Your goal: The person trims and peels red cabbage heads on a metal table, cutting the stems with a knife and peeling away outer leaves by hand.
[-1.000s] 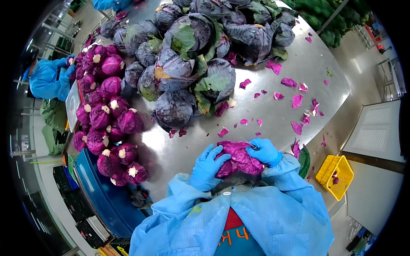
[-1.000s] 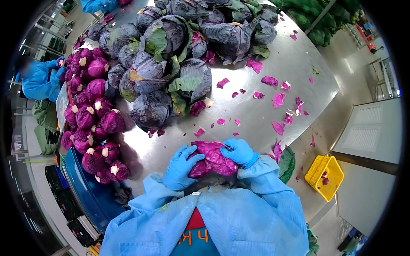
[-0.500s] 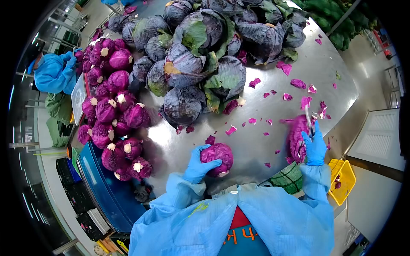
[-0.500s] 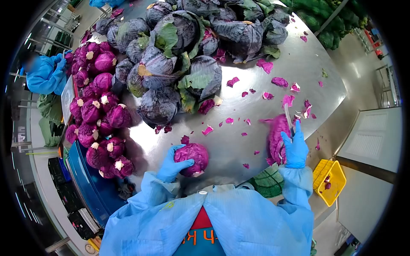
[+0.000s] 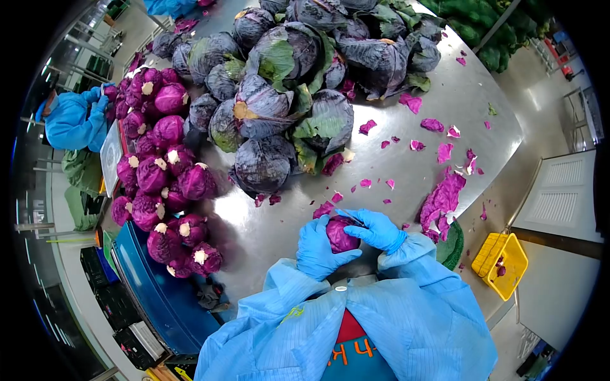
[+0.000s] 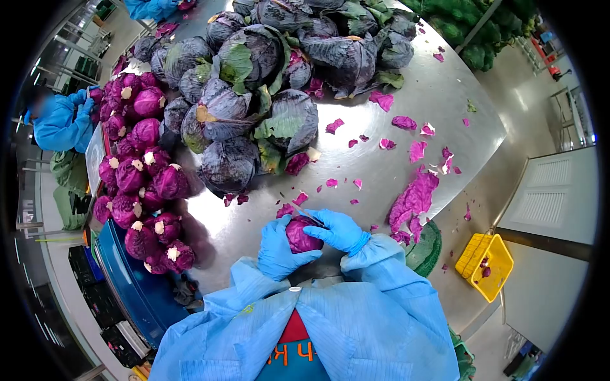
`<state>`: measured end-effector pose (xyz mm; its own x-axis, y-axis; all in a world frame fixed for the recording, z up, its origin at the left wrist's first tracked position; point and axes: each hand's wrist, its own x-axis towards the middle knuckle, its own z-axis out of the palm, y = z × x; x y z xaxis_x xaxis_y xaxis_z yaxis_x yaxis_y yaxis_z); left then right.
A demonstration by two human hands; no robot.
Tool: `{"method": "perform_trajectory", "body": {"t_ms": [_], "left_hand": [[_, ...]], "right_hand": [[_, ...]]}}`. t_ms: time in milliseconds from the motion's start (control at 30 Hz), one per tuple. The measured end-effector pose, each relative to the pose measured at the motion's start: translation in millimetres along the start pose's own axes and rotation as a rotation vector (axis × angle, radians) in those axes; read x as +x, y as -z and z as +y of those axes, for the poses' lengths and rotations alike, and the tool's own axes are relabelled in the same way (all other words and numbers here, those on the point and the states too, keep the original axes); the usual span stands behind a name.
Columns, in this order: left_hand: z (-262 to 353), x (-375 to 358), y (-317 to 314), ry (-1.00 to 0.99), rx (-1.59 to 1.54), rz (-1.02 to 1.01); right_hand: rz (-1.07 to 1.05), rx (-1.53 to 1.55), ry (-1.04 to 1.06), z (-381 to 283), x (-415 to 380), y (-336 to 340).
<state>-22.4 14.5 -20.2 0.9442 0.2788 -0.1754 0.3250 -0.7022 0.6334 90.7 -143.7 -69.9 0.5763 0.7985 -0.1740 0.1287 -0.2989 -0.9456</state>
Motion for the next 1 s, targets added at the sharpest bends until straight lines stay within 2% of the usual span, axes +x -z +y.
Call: {"method": "perform_trajectory", "body": {"t_ms": [67,167,267,367,400,433,467,533,633,667,700,733,800,900,1000], "left_hand": [[-8.2,2.5,-5.2,0.005,-0.033,-0.053],[-18.3,0.5,-7.6,-0.07,-0.092,-0.047],[-17.9,-0.8,3.9,-0.053,-0.167,-0.088],[-41.5,-7.1,10.5,-0.09,-0.347,-0.126],[-48.2,-9.6,10.1,-0.124,-0.362,-0.125],[-54.4,-13.0,9.3,-0.154,-0.378,-0.124],[-57.6,-15.1,8.7,-0.187,-0.393,-0.123],[-51.0,-16.3,10.6,-0.187,-0.324,-0.101],[-29.0,-10.4,12.5,-0.18,-0.163,-0.109],[-21.2,-8.9,12.3,-0.183,-0.099,-0.131],[-15.9,-7.9,10.7,-0.185,-0.035,-0.154],[-13.6,-8.1,7.7,-0.205,-0.013,-0.147],[-11.6,-10.2,2.9,-0.239,0.029,-0.127],[-8.9,-9.5,5.7,-0.206,0.022,-0.145],[-6.8,-6.9,3.9,-0.227,0.025,-0.159]], "right_hand": [[0.009,-0.19,0.032,3.4,-6.1,0.8],[0.125,-0.322,-0.026,-11.7,-13.1,-5.7],[0.216,-0.445,0.078,-6.5,-16.8,-9.0],[0.603,-0.321,-0.155,37.8,-23.6,4.5],[0.619,-0.415,-0.261,57.3,-28.4,23.3],[0.629,-0.59,-0.273,62.8,-35.7,41.2],[0.716,-0.54,-0.209,85.3,-42.7,51.0],[0.662,-0.618,-0.468,21.2,-42.4,67.5],[0.559,-0.349,-0.284,-11.6,-34.4,48.7],[0.405,-0.252,-0.248,8.8,-32.5,33.5],[0.217,-0.134,-0.319,-26.8,-25.1,27.6],[0.108,0.045,-0.346,-30.0,-20.3,13.9],[0.002,0.099,-0.366,-16.8,-13.4,-2.2],[0.038,0.052,-0.316,-14.1,-8.5,-2.9],[0.218,-0.448,0.029,-7.0,-8.6,-10.1]]}}
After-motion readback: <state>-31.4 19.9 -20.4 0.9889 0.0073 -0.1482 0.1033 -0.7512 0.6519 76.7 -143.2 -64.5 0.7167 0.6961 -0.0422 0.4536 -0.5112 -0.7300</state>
